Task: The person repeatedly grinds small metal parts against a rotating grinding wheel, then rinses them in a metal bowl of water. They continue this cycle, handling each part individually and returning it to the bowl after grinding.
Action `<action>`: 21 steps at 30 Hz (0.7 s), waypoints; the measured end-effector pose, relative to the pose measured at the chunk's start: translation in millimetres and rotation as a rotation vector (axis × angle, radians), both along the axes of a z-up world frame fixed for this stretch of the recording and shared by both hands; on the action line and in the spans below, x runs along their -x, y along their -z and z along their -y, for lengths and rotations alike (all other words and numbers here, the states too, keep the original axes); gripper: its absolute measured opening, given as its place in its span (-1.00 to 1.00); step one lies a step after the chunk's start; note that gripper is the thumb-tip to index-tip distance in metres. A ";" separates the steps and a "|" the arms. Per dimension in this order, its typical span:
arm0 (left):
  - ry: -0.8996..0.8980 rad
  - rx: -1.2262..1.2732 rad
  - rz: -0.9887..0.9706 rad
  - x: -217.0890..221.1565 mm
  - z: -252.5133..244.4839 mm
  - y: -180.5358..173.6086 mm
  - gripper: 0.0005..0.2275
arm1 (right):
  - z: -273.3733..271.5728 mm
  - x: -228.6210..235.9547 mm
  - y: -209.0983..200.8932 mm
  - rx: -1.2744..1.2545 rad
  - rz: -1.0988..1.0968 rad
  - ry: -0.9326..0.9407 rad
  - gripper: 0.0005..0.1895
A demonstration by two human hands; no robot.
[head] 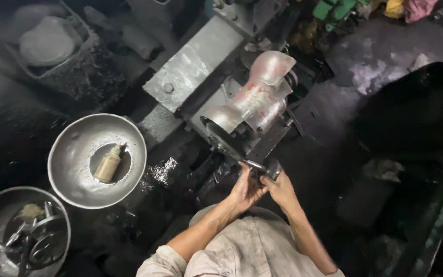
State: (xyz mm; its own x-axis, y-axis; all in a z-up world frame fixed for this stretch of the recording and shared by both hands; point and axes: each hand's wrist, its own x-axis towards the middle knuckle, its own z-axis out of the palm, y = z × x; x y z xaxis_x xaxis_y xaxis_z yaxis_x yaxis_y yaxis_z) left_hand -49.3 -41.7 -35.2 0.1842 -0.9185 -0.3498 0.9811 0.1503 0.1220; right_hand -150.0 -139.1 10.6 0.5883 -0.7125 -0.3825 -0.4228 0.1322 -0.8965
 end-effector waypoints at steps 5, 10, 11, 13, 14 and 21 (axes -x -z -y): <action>0.188 0.302 0.053 4.1 -7.1 -15.0 -0.23 | -17.2 31.4 -48.1 0.322 0.389 -0.093 -0.12; 0.214 0.345 0.189 -14.2 -30.7 -33.4 -0.18 | -14.2 33.3 -63.5 0.292 0.371 -0.250 -0.01; 0.196 0.332 0.190 -17.9 -35.3 -34.5 -0.15 | -14.1 26.1 -59.1 0.251 0.334 -0.248 -0.01; 0.124 0.251 0.184 -25.1 -41.1 -34.7 -0.16 | -16.9 4.2 -44.3 0.172 0.263 -0.252 -0.02; 0.070 0.183 0.176 -29.2 -42.4 -34.4 -0.19 | -18.2 -6.8 -36.1 0.185 0.220 -0.243 -0.14; -0.170 0.068 0.092 -51.6 -37.1 -41.2 -0.18 | -26.4 -69.1 8.9 0.197 0.091 -0.136 -0.48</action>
State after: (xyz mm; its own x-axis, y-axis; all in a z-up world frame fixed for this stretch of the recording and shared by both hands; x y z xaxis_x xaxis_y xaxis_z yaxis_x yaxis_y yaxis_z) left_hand 2.4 -4.6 6.0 0.3669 -0.8925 -0.2624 0.9261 0.3239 0.1933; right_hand -80.9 -112.7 1.7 0.7094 -0.6799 -0.1856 -0.3414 -0.1010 -0.9345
